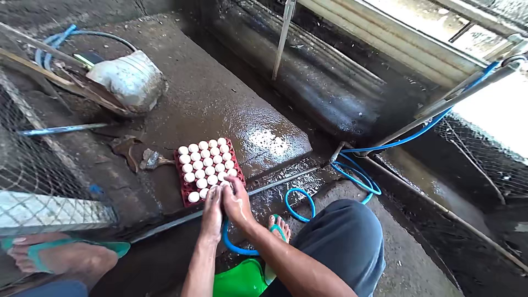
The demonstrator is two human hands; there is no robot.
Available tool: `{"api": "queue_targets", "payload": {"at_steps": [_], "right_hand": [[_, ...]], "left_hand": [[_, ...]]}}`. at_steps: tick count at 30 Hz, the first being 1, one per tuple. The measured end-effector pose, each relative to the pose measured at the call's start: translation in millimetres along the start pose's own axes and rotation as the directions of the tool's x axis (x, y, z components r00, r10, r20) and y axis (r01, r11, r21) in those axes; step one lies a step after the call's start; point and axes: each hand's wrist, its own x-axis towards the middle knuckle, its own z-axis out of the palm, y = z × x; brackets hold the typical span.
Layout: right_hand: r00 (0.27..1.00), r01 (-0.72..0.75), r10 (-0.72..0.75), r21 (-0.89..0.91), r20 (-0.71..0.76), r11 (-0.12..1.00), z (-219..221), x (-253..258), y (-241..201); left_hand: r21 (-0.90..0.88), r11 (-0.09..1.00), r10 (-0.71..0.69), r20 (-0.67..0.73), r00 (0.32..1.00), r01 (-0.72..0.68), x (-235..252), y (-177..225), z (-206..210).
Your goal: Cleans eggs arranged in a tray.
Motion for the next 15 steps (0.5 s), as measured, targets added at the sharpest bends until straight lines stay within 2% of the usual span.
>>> {"api": "queue_targets", "payload": {"at_steps": [2, 3, 6, 7, 9, 11, 12, 15], "right_hand": [[0.984, 0.177, -0.179, -0.109, -0.011, 0.978, 4, -3, 3], [0.986, 0.164, -0.167, -0.104, -0.025, 0.981, 2, 0, 5], [0.993, -0.103, 0.104, 0.023, -0.052, 0.994, -7, 15, 8], [0.989, -0.141, 0.143, 0.035, -0.048, 0.989, -6, 14, 8], [0.999, -0.043, 0.043, 0.012, -0.004, 0.999, -2, -1, 4], [0.998, 0.058, -0.058, 0.009, 0.002, 0.998, 2, -8, 6], [1.000, 0.029, -0.028, 0.035, -0.007, 0.999, 1, -2, 8], [0.982, -0.178, 0.183, 0.088, -0.042, 0.980, -7, 14, 10]], "left_hand": [[0.042, 0.999, 0.021, 0.017, 1.000, -0.022, -4, 2, 3], [0.097, 0.995, 0.013, 0.021, 1.000, -0.015, -4, 3, 5], [0.197, 0.980, -0.002, 0.048, 0.999, -0.008, -5, -4, 8], [0.198, 0.980, 0.012, 0.030, 0.999, -0.018, -6, -5, 10], [0.213, 0.974, 0.084, -0.033, 0.996, -0.075, -4, -3, 10], [0.204, 0.977, 0.059, -0.011, 0.998, -0.056, -7, 1, 4], [0.211, 0.977, 0.029, 0.020, 0.999, -0.032, -7, 2, 2], [0.220, 0.975, 0.022, 0.074, 0.997, -0.038, -4, -6, 6]]}}
